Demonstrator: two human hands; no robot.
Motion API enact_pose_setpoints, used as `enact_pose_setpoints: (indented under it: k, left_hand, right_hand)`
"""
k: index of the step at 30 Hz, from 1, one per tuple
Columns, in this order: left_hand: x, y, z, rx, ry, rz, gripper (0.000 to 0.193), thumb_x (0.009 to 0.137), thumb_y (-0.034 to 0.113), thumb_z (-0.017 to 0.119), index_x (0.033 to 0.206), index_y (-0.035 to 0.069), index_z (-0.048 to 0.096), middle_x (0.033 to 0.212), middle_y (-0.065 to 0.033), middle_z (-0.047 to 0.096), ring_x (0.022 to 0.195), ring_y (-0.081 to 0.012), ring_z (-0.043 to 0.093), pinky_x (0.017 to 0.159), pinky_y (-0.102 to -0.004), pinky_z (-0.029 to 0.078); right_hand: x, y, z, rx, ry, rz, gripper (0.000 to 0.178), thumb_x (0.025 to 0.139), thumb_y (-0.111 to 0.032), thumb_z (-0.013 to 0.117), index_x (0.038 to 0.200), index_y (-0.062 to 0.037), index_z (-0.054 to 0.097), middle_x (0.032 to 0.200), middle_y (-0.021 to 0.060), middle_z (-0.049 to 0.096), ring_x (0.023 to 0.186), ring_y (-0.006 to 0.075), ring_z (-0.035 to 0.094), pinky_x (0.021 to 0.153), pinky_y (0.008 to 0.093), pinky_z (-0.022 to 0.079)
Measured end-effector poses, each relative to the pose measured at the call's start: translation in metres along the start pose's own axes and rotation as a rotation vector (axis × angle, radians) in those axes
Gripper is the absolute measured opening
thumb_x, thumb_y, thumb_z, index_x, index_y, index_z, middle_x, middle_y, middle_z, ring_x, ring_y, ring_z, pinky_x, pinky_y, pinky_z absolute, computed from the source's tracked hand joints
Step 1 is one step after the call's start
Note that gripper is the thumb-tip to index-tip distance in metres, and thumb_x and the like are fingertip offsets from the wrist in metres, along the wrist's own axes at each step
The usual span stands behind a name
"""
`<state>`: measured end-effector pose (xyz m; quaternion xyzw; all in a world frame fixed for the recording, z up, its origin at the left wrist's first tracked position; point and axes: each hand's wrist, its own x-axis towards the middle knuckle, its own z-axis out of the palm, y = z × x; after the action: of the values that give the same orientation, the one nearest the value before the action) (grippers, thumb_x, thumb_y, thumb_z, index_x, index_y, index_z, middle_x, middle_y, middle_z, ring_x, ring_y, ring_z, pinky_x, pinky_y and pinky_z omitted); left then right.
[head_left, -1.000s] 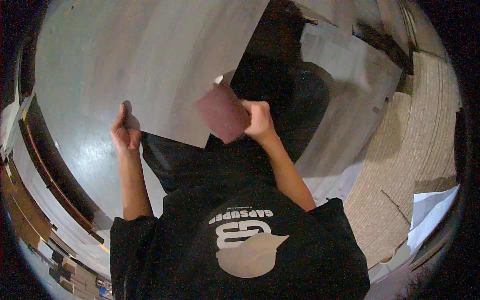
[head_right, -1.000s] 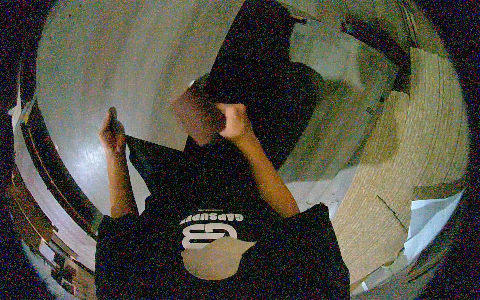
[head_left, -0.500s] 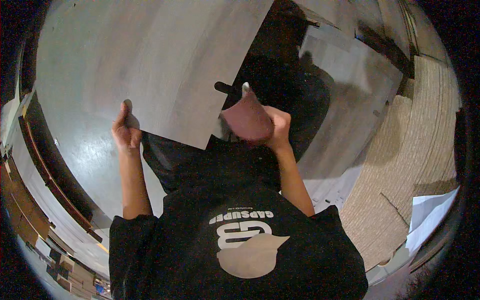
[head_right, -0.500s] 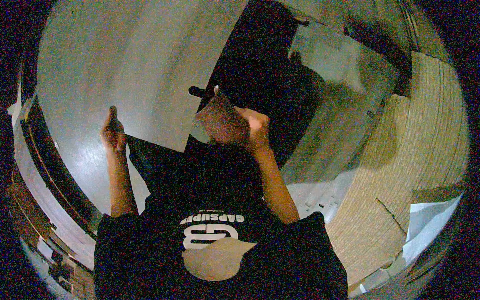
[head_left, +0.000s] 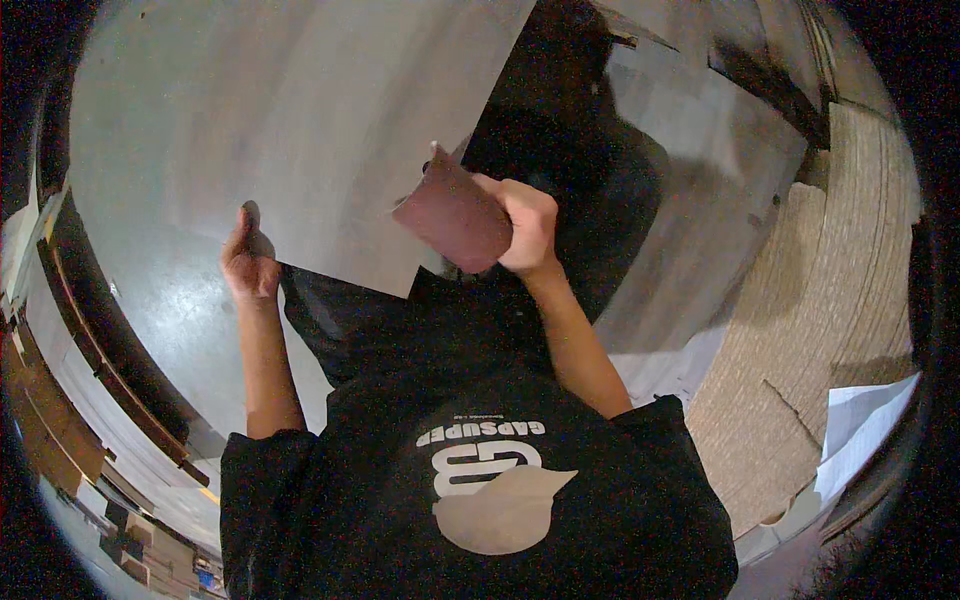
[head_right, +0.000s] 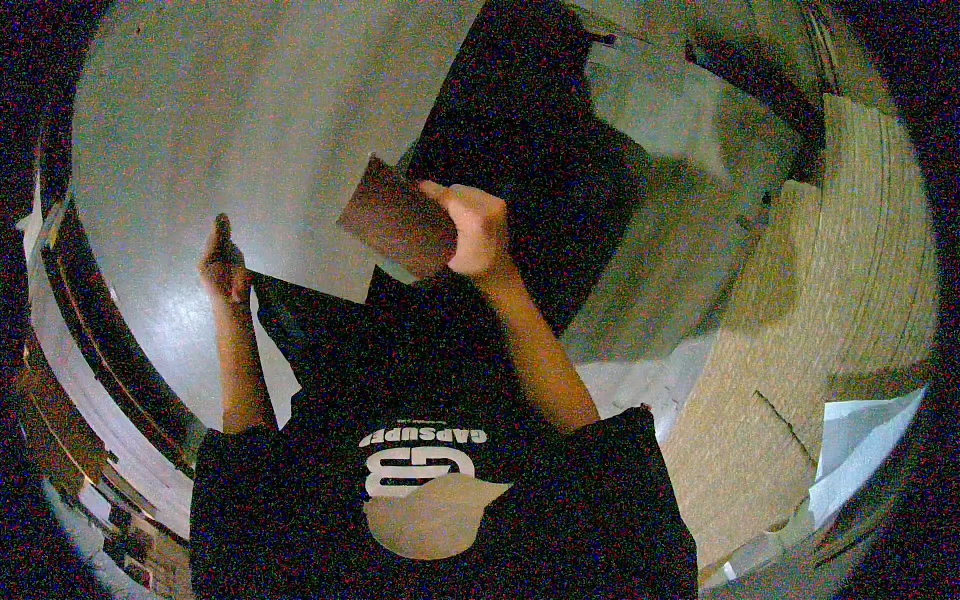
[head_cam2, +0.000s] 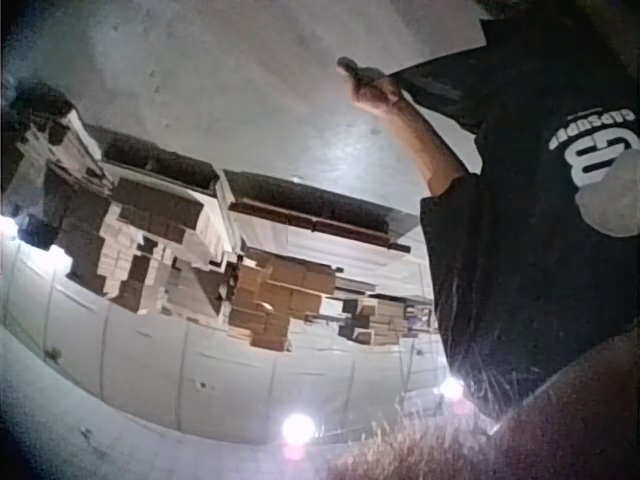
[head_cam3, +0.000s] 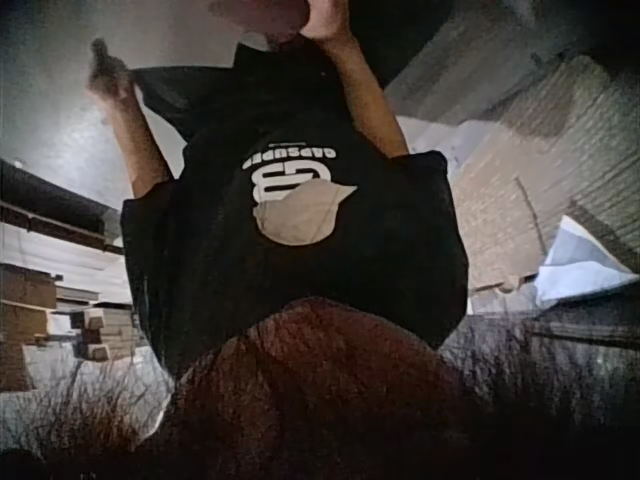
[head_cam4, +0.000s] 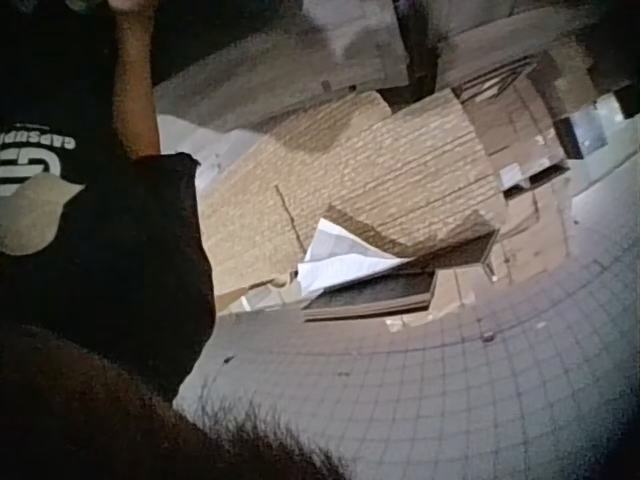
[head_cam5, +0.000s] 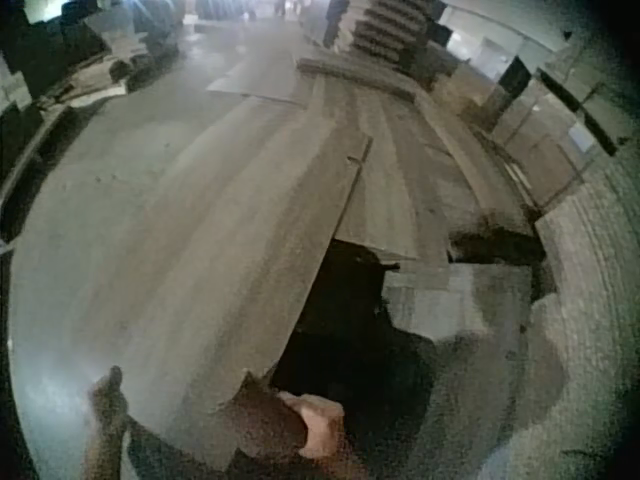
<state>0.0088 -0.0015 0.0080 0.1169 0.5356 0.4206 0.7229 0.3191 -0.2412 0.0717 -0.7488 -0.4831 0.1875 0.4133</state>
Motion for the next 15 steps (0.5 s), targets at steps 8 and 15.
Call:
enact_pose_setpoints:
  k: [8,15]
  left_hand:
    - [-0.025,0.001,0.018,0.034,-0.164,-0.047,0.019,0.093,0.011,0.065,0.104,-0.004,0.070,0.108,-0.0134,0.072,0.108,-0.0227,0.065,0.100,-0.0322,0.048]
    - [0.001,0.001,-0.005,0.049,-0.118,-0.033,0.020,0.094,0.011,0.065,0.106,-0.004,0.070,0.109,-0.0121,0.072,0.109,-0.0208,0.065,0.100,-0.0316,0.048]
  right_hand:
    - [-0.007,-0.003,0.016,-0.027,0.148,0.011,0.044,0.071,-0.022,0.075,0.110,-0.0021,0.069,0.090,0.0172,0.072,0.079,0.0359,0.070,0.070,0.0425,0.055]
    - [-0.003,0.004,0.022,-0.079,0.156,-0.033,0.037,0.074,-0.009,0.074,0.109,0.0012,0.071,0.085,0.0215,0.069,0.073,0.0343,0.070,0.067,0.0355,0.055]
